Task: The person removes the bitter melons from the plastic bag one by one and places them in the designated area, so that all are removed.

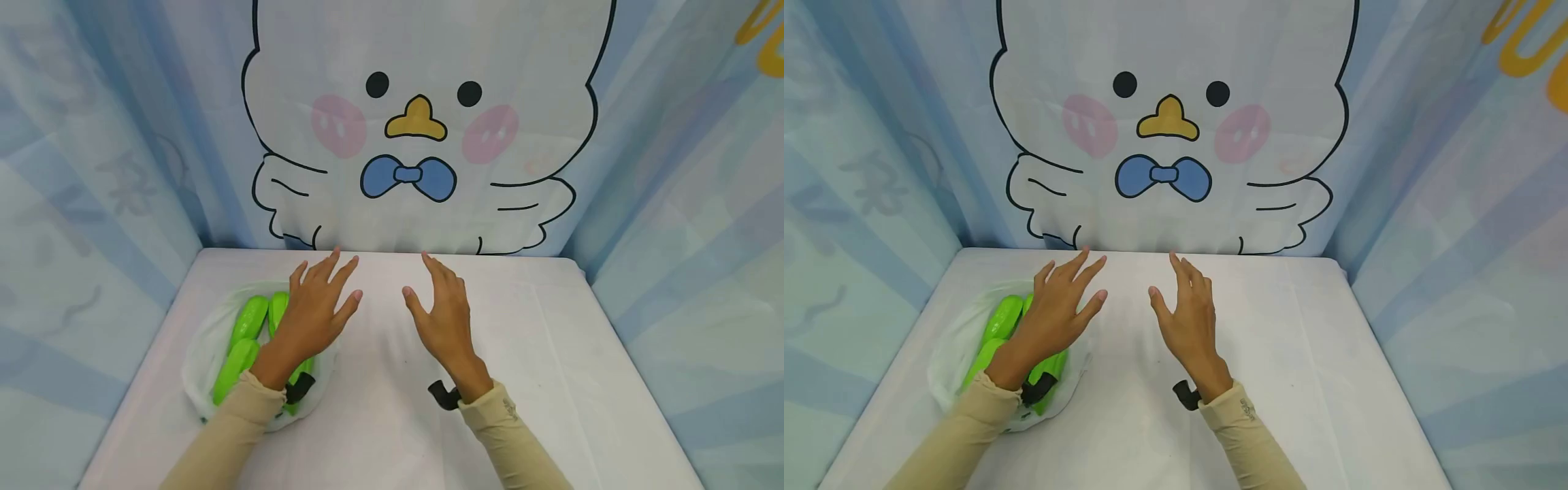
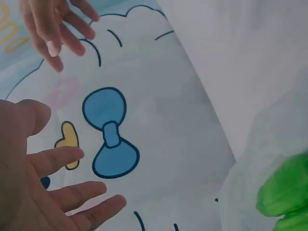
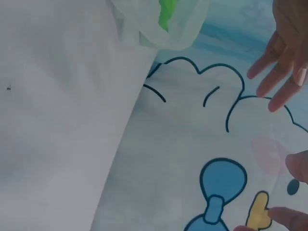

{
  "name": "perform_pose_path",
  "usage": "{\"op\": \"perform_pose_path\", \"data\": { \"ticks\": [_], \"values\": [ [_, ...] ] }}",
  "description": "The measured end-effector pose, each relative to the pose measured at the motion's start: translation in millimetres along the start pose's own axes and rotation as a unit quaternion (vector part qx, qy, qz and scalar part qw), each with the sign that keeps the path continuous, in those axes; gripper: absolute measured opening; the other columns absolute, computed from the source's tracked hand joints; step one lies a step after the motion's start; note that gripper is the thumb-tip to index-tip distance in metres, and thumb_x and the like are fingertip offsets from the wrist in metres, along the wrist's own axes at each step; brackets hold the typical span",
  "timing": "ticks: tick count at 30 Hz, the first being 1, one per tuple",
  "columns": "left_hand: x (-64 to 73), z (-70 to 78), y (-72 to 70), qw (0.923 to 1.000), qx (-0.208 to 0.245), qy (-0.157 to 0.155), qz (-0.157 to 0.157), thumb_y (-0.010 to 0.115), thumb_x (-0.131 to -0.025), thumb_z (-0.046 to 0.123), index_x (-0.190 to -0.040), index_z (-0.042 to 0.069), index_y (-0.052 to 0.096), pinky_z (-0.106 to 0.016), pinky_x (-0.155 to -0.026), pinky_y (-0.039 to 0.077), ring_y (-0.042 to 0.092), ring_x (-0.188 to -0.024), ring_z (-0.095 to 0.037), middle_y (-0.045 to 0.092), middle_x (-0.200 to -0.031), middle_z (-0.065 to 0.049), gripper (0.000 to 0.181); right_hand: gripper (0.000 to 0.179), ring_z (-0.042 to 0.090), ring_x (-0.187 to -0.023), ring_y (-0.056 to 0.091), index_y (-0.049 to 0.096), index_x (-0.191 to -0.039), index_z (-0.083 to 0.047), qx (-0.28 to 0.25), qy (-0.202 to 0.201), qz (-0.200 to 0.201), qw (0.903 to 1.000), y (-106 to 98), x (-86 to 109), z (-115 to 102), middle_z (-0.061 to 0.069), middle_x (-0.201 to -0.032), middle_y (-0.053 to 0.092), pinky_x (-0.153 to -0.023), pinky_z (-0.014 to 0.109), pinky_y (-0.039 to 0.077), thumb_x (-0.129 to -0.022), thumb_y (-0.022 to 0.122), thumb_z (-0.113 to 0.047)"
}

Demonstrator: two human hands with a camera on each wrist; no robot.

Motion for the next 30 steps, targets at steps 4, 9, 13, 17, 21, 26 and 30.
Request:
{"op": "perform_pose_path", "data": {
  "ticks": [4,9,13,17,21,26,30],
  "values": [
    [9.9,-13.6,-3.7,0.9997,0.018,-0.015,0.012,0.064,-0.106,0.033,-0.159,0.014,0.052,-0.07,-0.123,0.024,0.047,-0.148,-0.048,0.04,-0.167,-0.024,0.058,0.068,0.034,-0.139,0.052,0.047,-0.162,-0.017,-0.04,0.014,-0.002,0.9991,12,4.0,0,0.012,-0.158,0.053,-0.113,0.059,0.047,-0.1,0.075,-0.027],
    [22.1,-30.2,-8.5,0.9989,0.027,-0.03,0.023,0.069,-0.103,0.031,-0.158,0.014,0.053,-0.07,-0.12,0.027,0.044,-0.15,-0.046,0.039,-0.168,-0.025,0.06,0.069,0.034,-0.133,0.058,0.049,-0.16,-0.021,-0.081,0.027,-0.003,0.9963,26,9.5,-3,0.012,-0.154,0.055,-0.106,0.053,0.054,-0.098,0.078,-0.024],
    [32.7,-43.6,-13.1,0.9978,0.038,-0.027,0.047,0.075,-0.099,0.026,-0.156,0.012,0.056,-0.07,-0.114,0.03,0.047,-0.146,-0.047,0.042,-0.165,-0.027,0.061,0.069,0.036,-0.132,0.06,0.05,-0.159,-0.022,-0.106,0.033,-0.01,0.9938,37,13.9,-6,0.012,-0.152,0.056,-0.106,0.053,0.056,-0.097,0.079,-0.023],
    [43.6,-56.8,-17.8,0.9965,0.042,-0.021,0.069,0.079,-0.095,0.02,-0.153,0.01,0.058,-0.07,-0.107,0.033,0.05,-0.142,-0.049,0.045,-0.162,-0.029,0.062,0.068,0.035,-0.131,0.061,0.051,-0.158,-0.023,-0.12,0.037,-0.013,0.992,47,18.3,-9,0.01,-0.151,0.056,-0.106,0.051,0.057,-0.096,0.08,-0.023],
    [55.0,-68.9,-21.9,0.9963,0.045,-0.032,0.065,0.081,-0.094,0.017,-0.152,0.01,0.059,-0.07,-0.105,0.032,0.049,-0.141,-0.051,0.044,-0.162,-0.03,0.063,0.068,0.029,-0.13,0.062,0.052,-0.157,-0.025,-0.129,0.036,-0.014,0.9909,56,22.7,-13,0.008,-0.152,0.057,-0.105,0.047,0.058,-0.095,0.081,-0.024],
    [69.7,-83.4,-27.4,0.9959,0.05,-0.048,0.057,0.082,-0.093,0.015,-0.151,0.01,0.06,-0.073,-0.102,0.03,0.047,-0.14,-0.054,0.044,-0.162,-0.031,0.063,0.067,0.026,-0.13,0.062,0.054,-0.156,-0.019,-0.14,0.027,-0.02,0.9896,67,27.0,-20,0.008,-0.152,0.057,-0.105,0.045,0.058,-0.095,0.081,-0.022],
    [79.3,-95.0,-31.2,0.9957,0.048,-0.058,0.055,0.083,-0.091,0.013,-0.149,0.01,0.062,-0.075,-0.098,0.031,0.047,-0.138,-0.056,0.045,-0.16,-0.031,0.063,0.066,0.028,-0.133,0.061,0.054,-0.155,-0.016,-0.151,0.021,-0.031,0.9878,76,29.4,-25,0.008,-0.153,0.057,-0.107,0.047,0.057,-0.095,0.081,-0.021]
  ]
}}
Point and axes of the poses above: each hand's wrist, its own x-axis away from the middle knuckle, its own y-axis out of the palm, z = x × y, the point moved 2 cm from there along -x, towards the middle knuckle
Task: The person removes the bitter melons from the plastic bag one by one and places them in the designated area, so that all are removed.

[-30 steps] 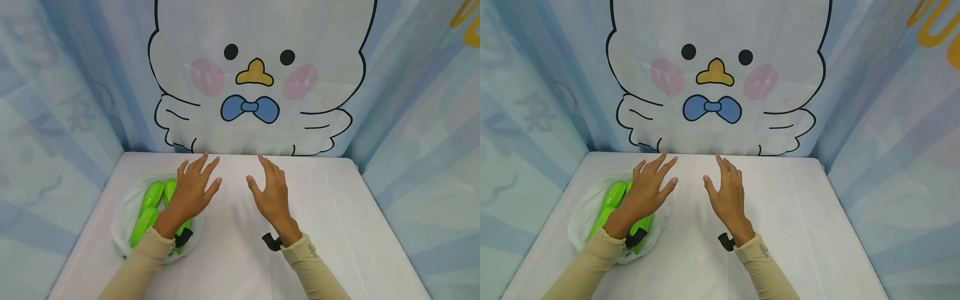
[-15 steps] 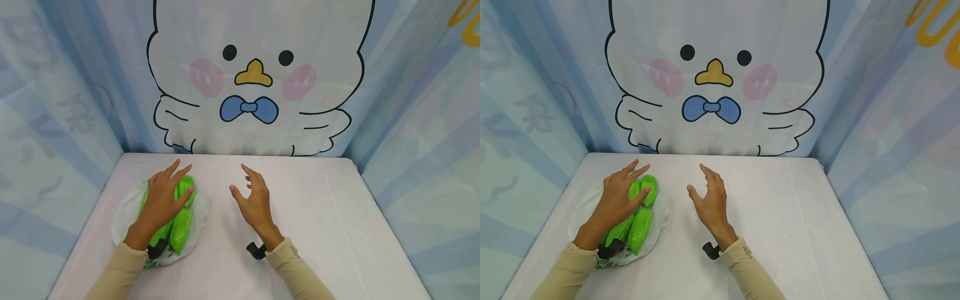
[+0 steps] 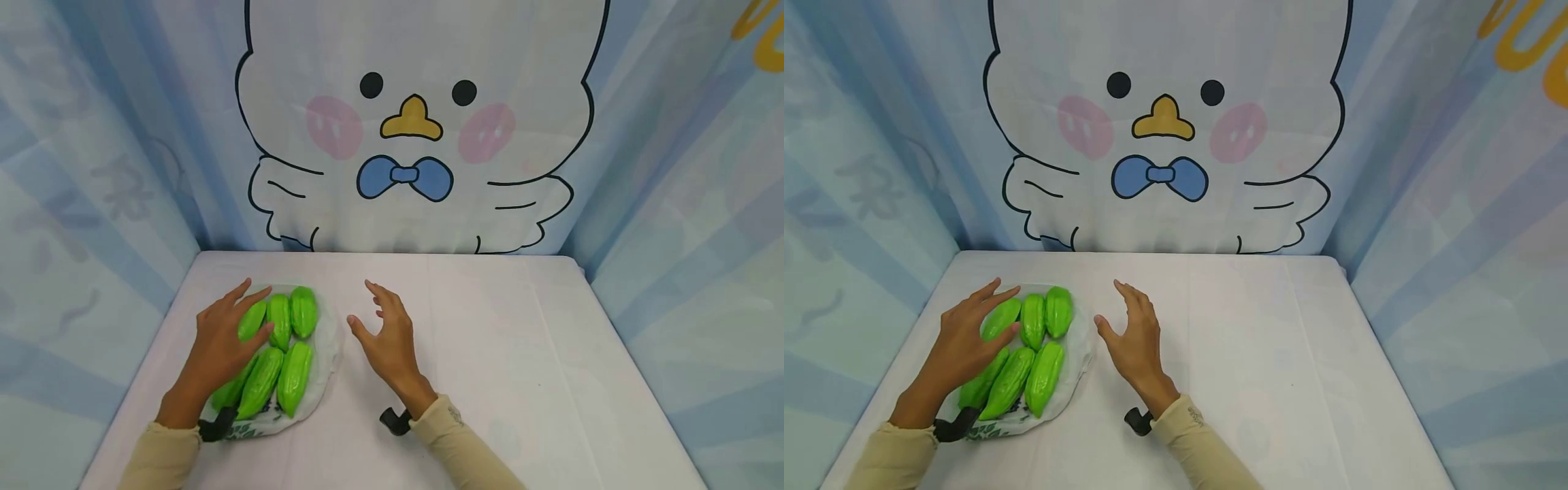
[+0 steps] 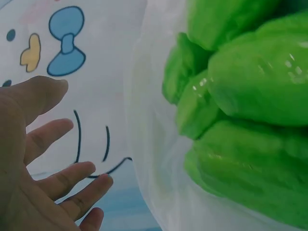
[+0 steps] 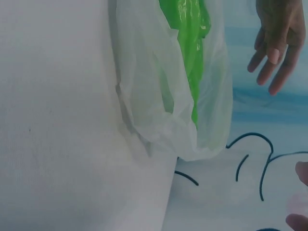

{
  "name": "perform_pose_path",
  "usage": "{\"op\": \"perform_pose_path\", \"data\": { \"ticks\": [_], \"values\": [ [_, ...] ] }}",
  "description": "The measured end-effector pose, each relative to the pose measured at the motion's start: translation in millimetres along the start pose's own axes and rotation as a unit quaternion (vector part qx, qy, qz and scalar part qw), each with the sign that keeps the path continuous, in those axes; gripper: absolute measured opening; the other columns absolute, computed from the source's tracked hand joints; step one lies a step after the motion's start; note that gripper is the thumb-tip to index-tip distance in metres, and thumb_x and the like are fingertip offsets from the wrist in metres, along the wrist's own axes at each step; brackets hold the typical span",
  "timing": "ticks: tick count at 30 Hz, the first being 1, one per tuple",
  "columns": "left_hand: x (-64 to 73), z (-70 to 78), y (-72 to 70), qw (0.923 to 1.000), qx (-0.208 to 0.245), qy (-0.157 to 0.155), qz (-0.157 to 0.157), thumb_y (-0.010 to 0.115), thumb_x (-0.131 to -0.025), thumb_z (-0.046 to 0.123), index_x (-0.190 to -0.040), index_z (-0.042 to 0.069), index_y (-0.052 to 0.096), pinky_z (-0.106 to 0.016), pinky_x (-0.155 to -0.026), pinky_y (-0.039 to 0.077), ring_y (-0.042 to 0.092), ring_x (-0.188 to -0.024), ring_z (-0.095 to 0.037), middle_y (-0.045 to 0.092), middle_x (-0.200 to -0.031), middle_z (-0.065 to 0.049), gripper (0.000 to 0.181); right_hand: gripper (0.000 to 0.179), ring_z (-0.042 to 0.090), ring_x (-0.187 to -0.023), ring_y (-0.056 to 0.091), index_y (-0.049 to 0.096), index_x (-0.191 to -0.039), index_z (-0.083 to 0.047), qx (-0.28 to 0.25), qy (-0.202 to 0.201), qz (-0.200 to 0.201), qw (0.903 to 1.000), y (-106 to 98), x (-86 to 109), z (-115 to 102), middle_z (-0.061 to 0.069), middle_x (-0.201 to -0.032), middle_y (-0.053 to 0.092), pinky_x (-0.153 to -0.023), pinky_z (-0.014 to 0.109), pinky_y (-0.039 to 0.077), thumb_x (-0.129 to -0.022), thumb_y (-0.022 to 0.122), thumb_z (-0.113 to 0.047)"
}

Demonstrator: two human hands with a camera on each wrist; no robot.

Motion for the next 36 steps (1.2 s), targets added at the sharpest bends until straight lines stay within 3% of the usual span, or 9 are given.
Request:
{"op": "perform_pose_path", "data": {
  "ticks": [9,20,26,30,32,34,36],
  "values": [
    [20.7,-28.8,-11.3,0.9997,0.002,-0.023,-0.004,0.086,-0.086,0.009,-0.147,0.01,0.064,-0.078,-0.091,0.032,0.049,-0.133,-0.062,0.047,-0.157,-0.034,0.065,0.065,0.026,-0.133,0.061,0.056,-0.154,-0.016,-0.024,0.012,-0.024,0.9994,25,12.4,-6,0.007,-0.152,0.058,-0.107,0.047,0.057,-0.095,0.081,-0.021],
    [41.6,-59.6,-19.3,0.9956,0.024,-0.08,-0.041,0.081,-0.094,0.016,-0.15,0.007,0.06,-0.088,-0.099,0.025,0.039,-0.138,-0.068,0.04,-0.162,-0.035,0.061,0.065,0.025,-0.129,0.064,0.056,-0.153,-0.014,-0.049,0.017,-0.047,0.9976,48,35.1,-22,0.008,-0.15,0.059,-0.103,0.041,0.06,-0.094,0.082,-0.018],
    [47.2,-72.7,-23.4,0.9928,0.053,-0.091,-0.057,0.076,-0.099,0.02,-0.156,0.01,0.055,-0.086,-0.102,0.03,0.036,-0.143,-0.066,0.036,-0.165,-0.034,0.061,0.065,0.03,-0.128,0.065,0.056,-0.153,-0.016,-0.064,0.024,-0.062,0.9958,59,46.6,-27,0.009,-0.148,0.059,-0.101,0.037,0.06,-0.094,0.082,-0.018],
    [48.9,-81.3,-27.1,0.9896,0.08,-0.091,-0.077,0.073,-0.101,0.018,-0.159,0.013,0.051,-0.074,-0.104,0.041,0.041,-0.143,-0.061,0.04,-0.164,-0.032,0.062,0.064,0.032,-0.127,0.065,0.055,-0.154,-0.018,-0.072,0.024,-0.075,0.9943,66,53.7,-29,0.009,-0.147,0.059,-0.1,0.034,0.06,-0.095,0.081,-0.02],
    [49.3,-86.0,-29.1,0.986,0.097,-0.098,-0.094,0.072,-0.102,0.018,-0.161,0.016,0.049,-0.05,-0.112,0.05,0.044,-0.141,-0.06,0.042,-0.164,-0.03,0.063,0.063,0.031,-0.127,0.064,0.055,-0.154,-0.019,-0.076,0.027,-0.083,0.9933,69,56.8,-29,0.008,-0.148,0.058,-0.1,0.033,0.06,-0.096,0.08,-0.021],
    [49.8,-91.1,-30.8,0.9807,0.114,-0.11,-0.115,0.07,-0.104,0.02,-0.164,0.019,0.044,-0.046,-0.109,0.052,0.045,-0.14,-0.06,0.039,-0.166,-0.028,0.065,0.063,0.03,-0.128,0.063,0.054,-0.154,-0.021,-0.081,0.034,-0.093,0.9918,72,59.8,-30,0.007,-0.148,0.057,-0.1,0.034,0.06,-0.096,0.08,-0.021],
    [50.4,-96.6,-32.4,0.9746,0.138,-0.12,-0.128,0.068,-0.105,0.021,-0.165,0.02,0.042,-0.025,-0.107,0.051,0.046,-0.14,-0.06,0.036,-0.168,-0.027,0.066,0.064,0.028,-0.129,0.063,0.054,-0.154,-0.022,-0.085,0.04,-0.103,0.9902,75,62.3,-30,0.006,-0.149,0.056,-0.1,0.034,0.06,-0.096,0.08,-0.021]
  ]
}}
Point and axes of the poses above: each hand's wrist, its own x-axis away from the middle knuckle, its own y-axis out of the palm, z = x × y, the point moved 2 cm from there along -x, towards the middle knuckle
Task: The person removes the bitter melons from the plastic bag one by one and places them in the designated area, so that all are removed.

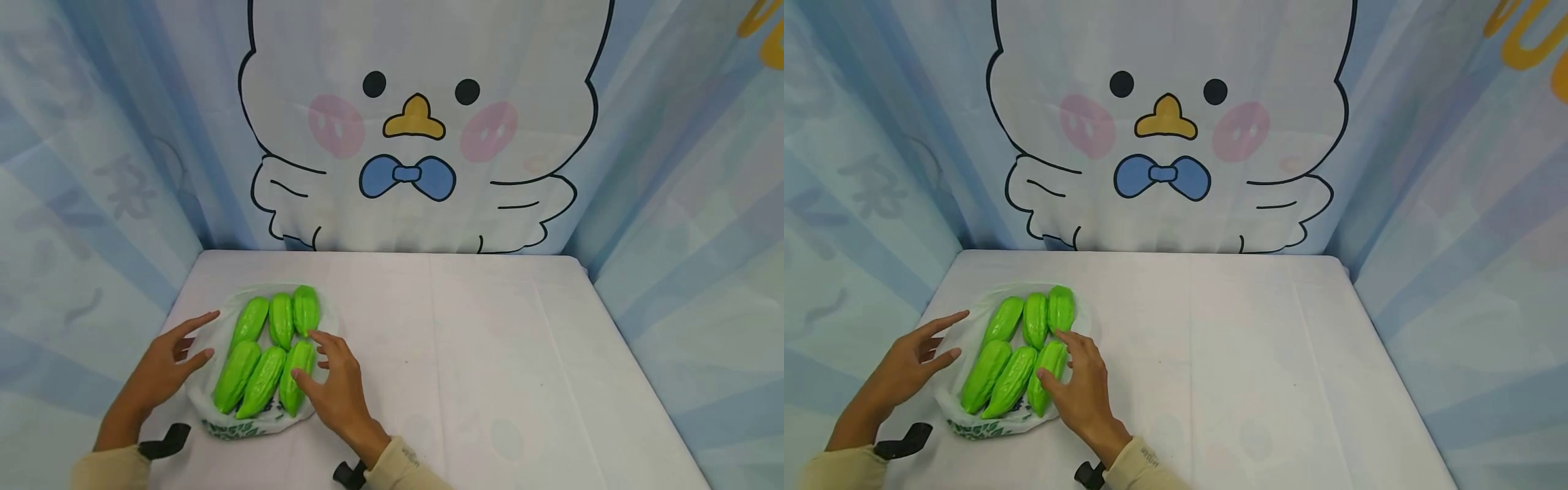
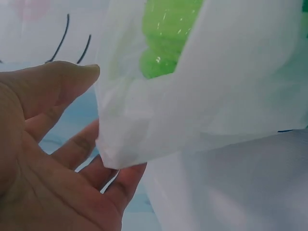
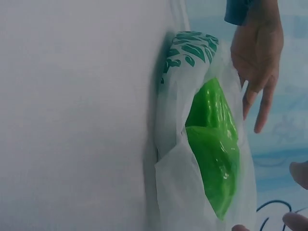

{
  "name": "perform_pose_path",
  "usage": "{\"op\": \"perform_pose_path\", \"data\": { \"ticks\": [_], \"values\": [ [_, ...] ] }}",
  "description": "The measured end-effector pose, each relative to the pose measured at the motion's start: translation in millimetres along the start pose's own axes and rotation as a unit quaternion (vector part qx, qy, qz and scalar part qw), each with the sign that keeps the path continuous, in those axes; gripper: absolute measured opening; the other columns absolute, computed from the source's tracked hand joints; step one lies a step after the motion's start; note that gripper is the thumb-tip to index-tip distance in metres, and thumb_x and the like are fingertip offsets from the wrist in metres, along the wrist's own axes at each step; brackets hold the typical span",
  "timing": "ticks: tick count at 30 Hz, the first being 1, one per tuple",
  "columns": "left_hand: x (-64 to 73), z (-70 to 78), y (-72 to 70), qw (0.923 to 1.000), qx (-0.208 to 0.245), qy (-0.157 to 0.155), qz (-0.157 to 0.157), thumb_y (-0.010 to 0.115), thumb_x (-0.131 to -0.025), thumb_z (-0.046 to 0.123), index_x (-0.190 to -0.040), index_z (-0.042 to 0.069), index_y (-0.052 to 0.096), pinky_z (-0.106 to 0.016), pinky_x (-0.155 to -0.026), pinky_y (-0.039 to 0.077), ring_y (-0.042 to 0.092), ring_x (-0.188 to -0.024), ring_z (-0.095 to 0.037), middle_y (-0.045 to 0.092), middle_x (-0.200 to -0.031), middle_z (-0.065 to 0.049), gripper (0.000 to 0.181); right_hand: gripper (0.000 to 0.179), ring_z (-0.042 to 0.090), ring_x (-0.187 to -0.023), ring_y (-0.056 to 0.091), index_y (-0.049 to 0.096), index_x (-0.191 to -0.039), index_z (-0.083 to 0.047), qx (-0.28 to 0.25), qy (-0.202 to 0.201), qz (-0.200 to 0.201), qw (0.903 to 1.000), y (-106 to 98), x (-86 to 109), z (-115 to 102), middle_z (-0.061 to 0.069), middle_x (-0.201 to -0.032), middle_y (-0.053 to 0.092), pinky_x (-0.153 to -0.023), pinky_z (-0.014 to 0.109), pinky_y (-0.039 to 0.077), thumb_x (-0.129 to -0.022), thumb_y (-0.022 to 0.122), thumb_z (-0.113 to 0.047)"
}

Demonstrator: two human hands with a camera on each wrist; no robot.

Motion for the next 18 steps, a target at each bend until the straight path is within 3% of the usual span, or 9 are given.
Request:
{"op": "perform_pose_path", "data": {
  "ticks": [1,2,3,4,6,8,11,15,18],
  "values": [
    [-0.1,-2.2,-1.2,1.0,0.006,-0.006,-0.004,0.067,-0.106,0.022,-0.166,0.022,0.041,-0.015,-0.103,0.047,0.047,-0.141,-0.056,0.035,-0.169,-0.025,0.066,0.064,0.027,-0.129,0.062,0.054,-0.154,-0.022,0.0,0.002,-0.005,1.0,2,0.9,0,0.005,-0.15,0.056,-0.1,0.033,0.06,-0.096,0.08,-0.02],
    [-0.1,-4.5,-2.2,0.9998,0.017,-0.008,-0.008,0.067,-0.106,0.022,-0.166,0.022,0.04,-0.015,-0.103,0.047,0.048,-0.145,-0.047,0.034,-0.17,-0.022,0.066,0.064,0.026,-0.129,0.062,0.054,-0.154,-0.022,-0.001,0.005,-0.009,0.9999,3,1.7,0,0.005,-0.15,0.056,-0.1,0.033,0.06,-0.096,0.08,-0.02],
    [0.0,-6.8,-3.0,0.9995,0.027,-0.009,-0.011,0.066,-0.107,0.021,-0.167,0.022,0.039,-0.014,-0.103,0.046,0.047,-0.148,-0.034,0.033,-0.172,-0.016,0.066,0.065,0.025,-0.129,0.061,0.054,-0.154,-0.022,-0.001,0.007,-0.013,0.9999,5,2.4,0,0.005,-0.151,0.055,-0.1,0.033,0.06,-0.095,0.08,-0.019],
    [0.0,-9.0,-3.7,0.9989,0.043,-0.008,-0.014,0.065,-0.107,0.02,-0.167,0.022,0.039,-0.006,-0.098,0.041,0.045,-0.149,-0.021,0.032,-0.172,-0.01,0.066,0.065,0.025,-0.129,0.061,0.054,-0.154,-0.022,0.001,0.008,-0.017,0.9998,7,3.0,0,0.004,-0.151,0.054,-0.1,0.032,0.06,-0.095,0.081,-0.019],
    [0.7,-12.2,-5.0,0.9972,0.071,-0.009,-0.021,0.064,-0.107,0.019,-0.167,0.022,0.039,0.0,-0.093,0.037,0.04,-0.142,0.005,0.033,-0.171,0.006,0.065,0.066,0.024,-0.13,0.06,0.054,-0.154,-0.021,0.008,0.008,-0.023,0.9997,9,4.1,1,0.006,-0.152,0.054,-0.1,0.031,0.06,-0.095,0.081,-0.018],
    [1.1,-15.5,-5.7,0.9944,0.101,-0.008,-0.032,0.063,-0.108,0.017,-0.168,0.022,0.037,0.0,-0.094,0.038,0.034,-0.133,0.02,0.031,-0.167,0.018,0.066,0.067,0.024,-0.132,0.059,0.053,-0.155,-0.02,0.019,0.008,-0.028,0.9994,11,4.7,1,0.008,-0.153,0.053,-0.099,0.03,0.06,-0.094,0.082,-0.019],
    [1.3,-20.4,-5.5,0.989,0.139,-0.003,-0.049,0.062,-0.108,0.013,-0.168,0.019,0.034,-0.001,-0.095,0.041,0.033,-0.132,0.024,0.031,-0.164,0.024,0.066,0.068,0.025,-0.135,0.057,0.053,-0.156,-0.019,0.039,0.013,-0.035,0.9985,13,4.9,2,0.012,-0.153,0.052,-0.098,0.028,0.059,-0.094,0.082,-0.021],
    [0.9,-27.4,-3.6,0.9781,0.194,0.019,-0.073,0.058,-0.108,0.005,-0.169,0.01,0.031,-0.002,-0.098,0.042,0.037,-0.136,0.025,0.03,-0.167,0.022,0.066,0.068,0.026,-0.133,0.057,0.052,-0.157,-0.019,0.062,0.035,-0.049,0.9963,16,4.6,4,0.014,-0.154,0.05,-0.099,0.029,0.056,-0.095,0.081,-0.024],
    [0.9,-30.9,-3.6,0.9661,0.238,0.029,-0.097,0.054,-0.108,-0.001,-0.169,0.007,0.028,-0.003,-0.101,0.042,0.037,-0.139,0.023,0.027,-0.173,0.016,0.066,0.068,0.027,-0.135,0.056,0.053,-0.156,-0.019,0.078,0.053,-0.055,0.994,20,4.5,5,0.012,-0.154,0.05,-0.105,0.038,0.053,-0.094,0.082,-0.027]
  ]
}}
Point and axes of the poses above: each hand's wrist, its own x-axis away from the middle knuckle, its own y-axis out of the palm, z = x × y, the point moved 2 cm from there along -x, towards the middle knuckle
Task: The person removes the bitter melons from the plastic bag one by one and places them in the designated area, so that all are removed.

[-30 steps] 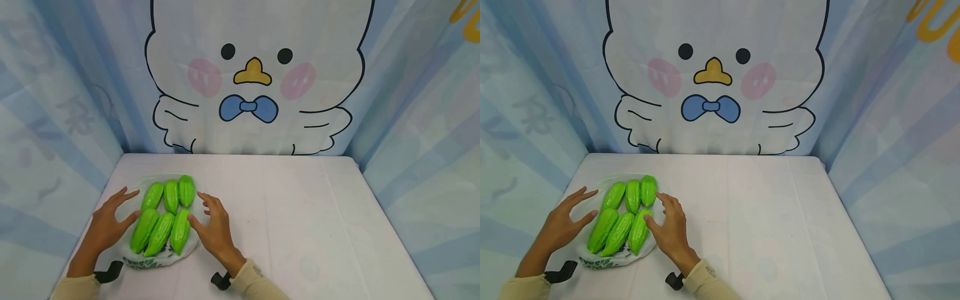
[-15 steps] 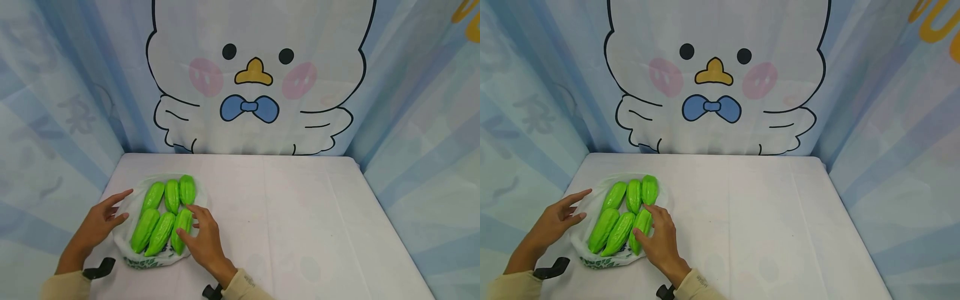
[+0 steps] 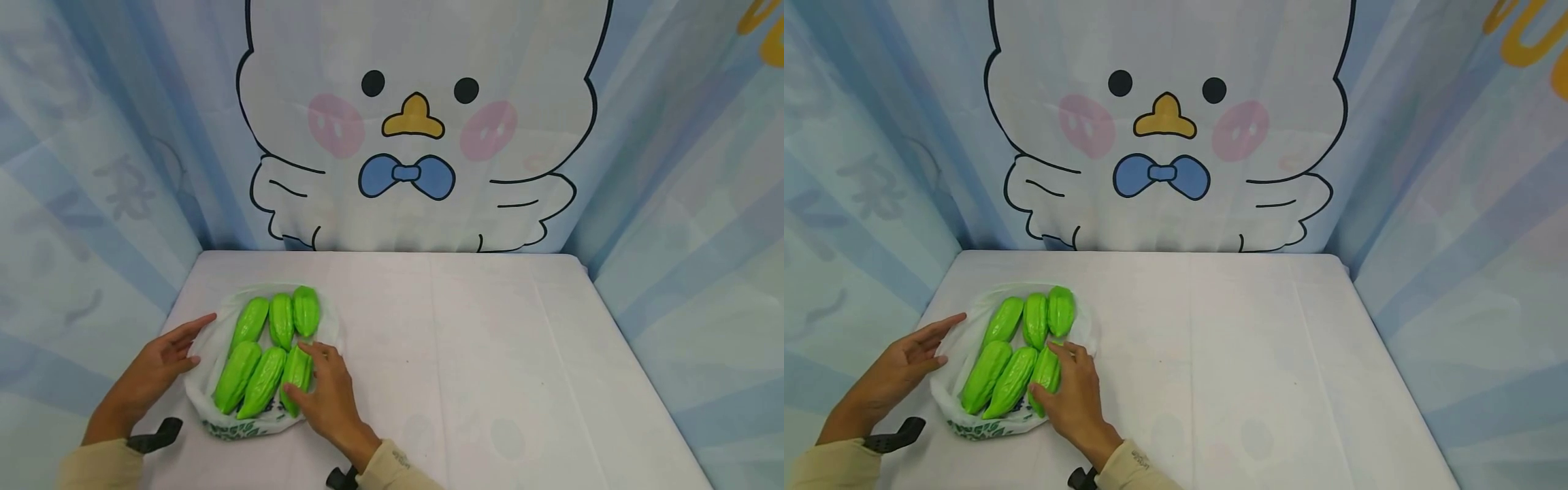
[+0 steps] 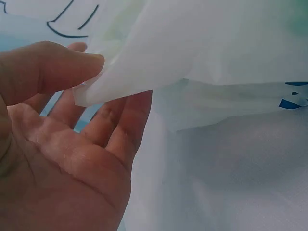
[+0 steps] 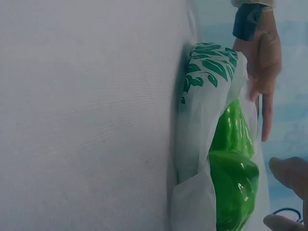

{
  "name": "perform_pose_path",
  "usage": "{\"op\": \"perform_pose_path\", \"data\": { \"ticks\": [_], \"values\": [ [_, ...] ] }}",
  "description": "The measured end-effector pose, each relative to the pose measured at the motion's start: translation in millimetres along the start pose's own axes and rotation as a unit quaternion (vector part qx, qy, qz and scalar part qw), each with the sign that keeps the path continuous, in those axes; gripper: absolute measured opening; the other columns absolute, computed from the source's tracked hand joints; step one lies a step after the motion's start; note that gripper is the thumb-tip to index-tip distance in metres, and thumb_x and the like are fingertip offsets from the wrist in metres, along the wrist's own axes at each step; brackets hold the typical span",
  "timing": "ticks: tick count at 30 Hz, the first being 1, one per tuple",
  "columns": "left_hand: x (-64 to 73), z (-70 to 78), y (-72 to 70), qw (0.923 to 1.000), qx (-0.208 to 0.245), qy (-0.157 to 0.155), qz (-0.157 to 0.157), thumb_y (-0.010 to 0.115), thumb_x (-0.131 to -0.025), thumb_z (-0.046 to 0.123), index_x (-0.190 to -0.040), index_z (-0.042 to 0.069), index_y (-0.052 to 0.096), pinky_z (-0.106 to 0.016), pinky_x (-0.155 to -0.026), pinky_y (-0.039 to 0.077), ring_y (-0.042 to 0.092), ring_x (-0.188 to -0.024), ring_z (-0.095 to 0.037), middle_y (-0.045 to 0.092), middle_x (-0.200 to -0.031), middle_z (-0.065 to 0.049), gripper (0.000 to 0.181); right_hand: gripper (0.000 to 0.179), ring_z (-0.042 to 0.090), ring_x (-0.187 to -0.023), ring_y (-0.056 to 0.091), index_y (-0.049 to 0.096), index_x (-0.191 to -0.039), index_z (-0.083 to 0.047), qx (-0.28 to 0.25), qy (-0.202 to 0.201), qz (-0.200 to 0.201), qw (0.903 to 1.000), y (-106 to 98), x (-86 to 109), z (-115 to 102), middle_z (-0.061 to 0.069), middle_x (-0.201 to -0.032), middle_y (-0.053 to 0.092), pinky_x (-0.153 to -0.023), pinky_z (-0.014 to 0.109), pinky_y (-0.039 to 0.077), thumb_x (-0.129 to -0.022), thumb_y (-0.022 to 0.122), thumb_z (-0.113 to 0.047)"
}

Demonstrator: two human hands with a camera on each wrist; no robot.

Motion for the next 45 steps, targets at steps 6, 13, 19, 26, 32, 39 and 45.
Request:
{"op": "perform_pose_path", "data": {
  "ticks": [6,13,19,26,32,39,45],
  "values": [
    [-0.2,-2.3,-2.7,0.9975,0.055,0.005,-0.044,0.047,-0.109,-0.005,-0.17,0.006,0.021,-0.004,-0.107,0.037,0.032,-0.144,0.023,0.016,-0.179,0.008,0.067,0.071,0.033,-0.142,0.052,0.054,-0.156,-0.017,0.015,0.022,-0.006,0.9996,5,-0.3,0,0.012,-0.154,0.051,-0.115,0.053,0.046,-0.093,0.083,-0.029],
    [-1.3,-3.2,-1.8,0.9924,0.106,0.002,-0.062,0.044,-0.108,-0.01,-0.171,0.005,0.016,-0.012,-0.108,0.047,0.038,-0.147,0.014,0.015,-0.178,0.009,0.071,0.072,0.033,-0.142,0.052,0.059,-0.152,-0.01,0.032,0.028,0.003,0.9991,9,-0.9,0,0.013,-0.156,0.052,-0.115,0.054,0.046,-0.089,0.087,-0.032],
    [-1.2,-3.6,-2.8,0.9917,0.113,0.004,-0.06,0.044,-0.107,-0.011,-0.171,0.005,0.016,-0.011,-0.107,0.047,0.039,-0.146,0.014,0.021,-0.175,0.014,0.072,0.075,0.034,-0.142,0.054,0.06,-0.151,-0.007,0.036,0.017,0.009,0.9991,7,-1.3,2,0.013,-0.156,0.053,-0.115,0.053,0.047,-0.085,0.091,-0.028],
    [-0.5,-4.5,-2.7,0.9897,0.125,0.01,-0.068,0.043,-0.107,-0.011,-0.171,0.004,0.014,-0.012,-0.108,0.047,0.04,-0.147,0.012,0.023,-0.174,0.016,0.071,0.077,0.034,-0.144,0.053,0.056,-0.153,-0.005,-0.035,0.008,0.007,0.9993,-1,0.0,1,0.016,-0.16,0.048,-0.109,0.035,0.055,-0.086,0.09,-0.019],
    [-0.7,-4.9,-3.4,0.988,0.136,0.012,-0.072,0.042,-0.107,-0.011,-0.171,0.005,0.014,-0.012,-0.108,0.047,0.04,-0.147,0.013,0.023,-0.174,0.017,0.072,0.076,0.032,-0.147,0.051,0.054,-0.154,-0.006,-0.129,0.014,0.007,0.9915,-15,-1.6,-2,0.016,-0.164,0.043,-0.102,0.025,0.056,-0.088,0.088,-0.019],
    [0.1,-3.5,-2.8,0.9866,0.146,0.013,-0.072,0.043,-0.107,-0.013,-0.171,0.005,0.013,-0.014,-0.108,0.049,0.041,-0.146,0.011,0.025,-0.173,0.017,0.074,0.075,0.028,-0.149,0.051,0.056,-0.155,-0.016,-0.162,0.011,0.021,0.9866,-37,-5.8,-3,0.005,-0.165,0.044,-0.104,0.029,0.056,-0.088,0.088,-0.024],
    [-0.6,-3.9,-1.8,0.9852,0.158,0.013,-0.067,0.043,-0.106,-0.014,-0.171,0.005,0.013,-0.013,-0.108,0.048,0.042,-0.146,0.012,0.03,-0.171,0.019,0.075,0.074,0.024,-0.151,0.049,0.055,-0.156,-0.019,-0.197,0.002,0.042,0.9794,-52,-14.3,3,0.001,-0.166,0.043,-0.109,0.034,0.055,-0.089,0.087,-0.019]
  ]
}}
Point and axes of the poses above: each hand's wrist, its own x-axis away from the middle knuckle, its own y-axis out of the palm, z = x × y, the point moved 2 cm from there along -x, towards the middle knuckle
